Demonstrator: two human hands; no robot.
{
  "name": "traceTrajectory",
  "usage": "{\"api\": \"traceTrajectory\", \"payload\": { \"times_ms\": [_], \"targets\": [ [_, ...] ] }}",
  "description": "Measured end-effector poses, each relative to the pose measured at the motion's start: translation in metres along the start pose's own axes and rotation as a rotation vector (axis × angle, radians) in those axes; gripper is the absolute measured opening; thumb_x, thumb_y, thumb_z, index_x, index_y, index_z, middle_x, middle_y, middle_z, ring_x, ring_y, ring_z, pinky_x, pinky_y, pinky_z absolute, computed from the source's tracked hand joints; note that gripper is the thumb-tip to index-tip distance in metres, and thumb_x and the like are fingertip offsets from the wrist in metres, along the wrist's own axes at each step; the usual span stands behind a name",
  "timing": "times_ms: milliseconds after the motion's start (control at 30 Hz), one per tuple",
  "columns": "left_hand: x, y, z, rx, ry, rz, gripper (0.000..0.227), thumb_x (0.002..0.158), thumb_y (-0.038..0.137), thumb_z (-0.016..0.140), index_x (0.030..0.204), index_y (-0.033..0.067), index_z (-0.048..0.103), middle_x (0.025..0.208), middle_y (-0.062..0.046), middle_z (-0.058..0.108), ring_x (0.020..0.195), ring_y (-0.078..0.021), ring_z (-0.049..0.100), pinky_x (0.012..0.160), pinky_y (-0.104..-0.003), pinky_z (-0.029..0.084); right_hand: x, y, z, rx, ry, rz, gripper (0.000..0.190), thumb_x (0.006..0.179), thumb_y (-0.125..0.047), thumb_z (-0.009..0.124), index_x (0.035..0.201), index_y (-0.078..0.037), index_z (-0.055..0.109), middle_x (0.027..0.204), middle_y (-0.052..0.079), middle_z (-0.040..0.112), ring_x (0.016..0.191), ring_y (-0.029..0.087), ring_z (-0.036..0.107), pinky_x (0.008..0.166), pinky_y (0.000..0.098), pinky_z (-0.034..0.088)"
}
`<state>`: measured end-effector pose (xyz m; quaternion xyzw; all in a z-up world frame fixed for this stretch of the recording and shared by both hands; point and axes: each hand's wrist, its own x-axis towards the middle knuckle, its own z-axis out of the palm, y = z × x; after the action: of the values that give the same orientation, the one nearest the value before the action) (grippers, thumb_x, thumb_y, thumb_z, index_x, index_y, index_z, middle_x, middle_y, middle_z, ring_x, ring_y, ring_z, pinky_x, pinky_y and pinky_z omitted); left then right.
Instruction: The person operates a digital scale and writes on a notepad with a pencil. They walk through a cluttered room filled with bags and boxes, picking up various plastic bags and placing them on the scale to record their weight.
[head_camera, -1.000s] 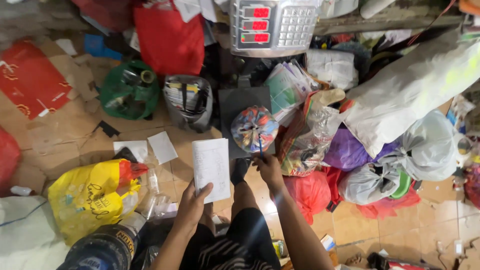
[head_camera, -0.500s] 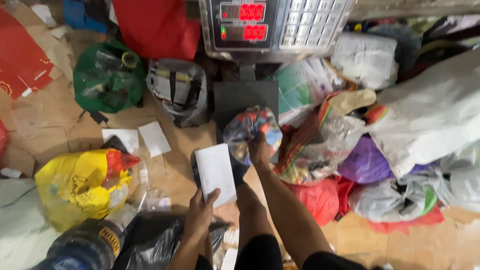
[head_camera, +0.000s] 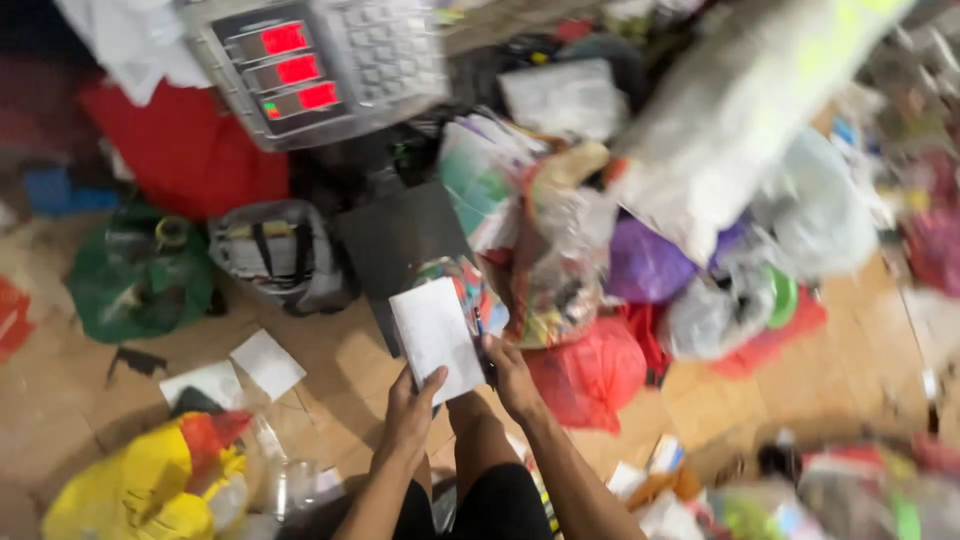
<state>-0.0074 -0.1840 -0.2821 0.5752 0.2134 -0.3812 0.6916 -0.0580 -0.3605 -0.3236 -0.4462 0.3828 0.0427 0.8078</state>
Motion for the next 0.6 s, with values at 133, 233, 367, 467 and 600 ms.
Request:
{"api": "traceTrajectory", "payload": {
  "times_ms": [133,233,367,467,600],
  "targets": [
    [-0.031,-0.008,0.017,0.075,-0.205,0.069,0.048,0.089,0.018,0.074,0.130,-0.0060,0.063,0.119,-0.013,0.072,0.105,-0.0196,0.067,0.093,-0.033,0.052,-0.107,-0.006,0.010,0.030,0.200,-0.088,0.022,0.096,-0.029,0.067,0.100,-0.008,0.074,0.079,-0.005,0.066,0.068,0.006,0.057,0.060,0.0244,0.041],
    [-0.073,-0.003,0.035,0.066,-0.424,0.117,0.052,0.087,0.019,0.074,0.132,-0.0009,0.058,0.125,-0.010,0.068,0.112,-0.0178,0.066,0.097,-0.032,0.053,-0.146,0.024,-0.009,0.008,0.392,-0.246,0.025,0.098,-0.028,0.070,0.093,-0.004,0.074,0.073,-0.005,0.061,0.063,0.006,0.050,0.056,0.0249,0.035],
    [-0.111,-0.006,0.050,0.291,-0.533,0.006,0.050,0.089,0.020,0.075,0.131,-0.0035,0.059,0.120,-0.014,0.069,0.108,-0.0206,0.065,0.092,-0.035,0.053,-0.221,0.020,-0.028,0.128,0.586,-0.361,0.026,0.098,-0.026,0.074,0.087,-0.003,0.070,0.069,-0.006,0.055,0.059,0.007,0.044,0.052,0.0263,0.031],
    [-0.113,-0.007,0.070,0.349,-0.687,-0.041,0.048,0.089,0.024,0.073,0.129,0.0013,0.059,0.122,-0.013,0.070,0.112,-0.0204,0.067,0.095,-0.034,0.054,-0.278,0.010,-0.057,0.140,0.872,-0.229,0.022,0.095,-0.028,0.069,0.091,-0.008,0.076,0.069,-0.003,0.060,0.057,0.008,0.048,0.051,0.0253,0.033],
    [-0.073,-0.025,0.083,0.421,-0.546,-0.103,0.045,0.095,0.034,0.064,0.127,0.0047,0.055,0.118,-0.015,0.073,0.103,-0.0280,0.075,0.086,-0.039,0.059,-0.332,0.044,-0.118,0.556,1.015,-0.479,0.020,0.095,-0.021,0.069,0.101,-0.002,0.074,0.084,0.003,0.072,0.069,0.011,0.063,0.061,0.0276,0.048]
  ]
}}
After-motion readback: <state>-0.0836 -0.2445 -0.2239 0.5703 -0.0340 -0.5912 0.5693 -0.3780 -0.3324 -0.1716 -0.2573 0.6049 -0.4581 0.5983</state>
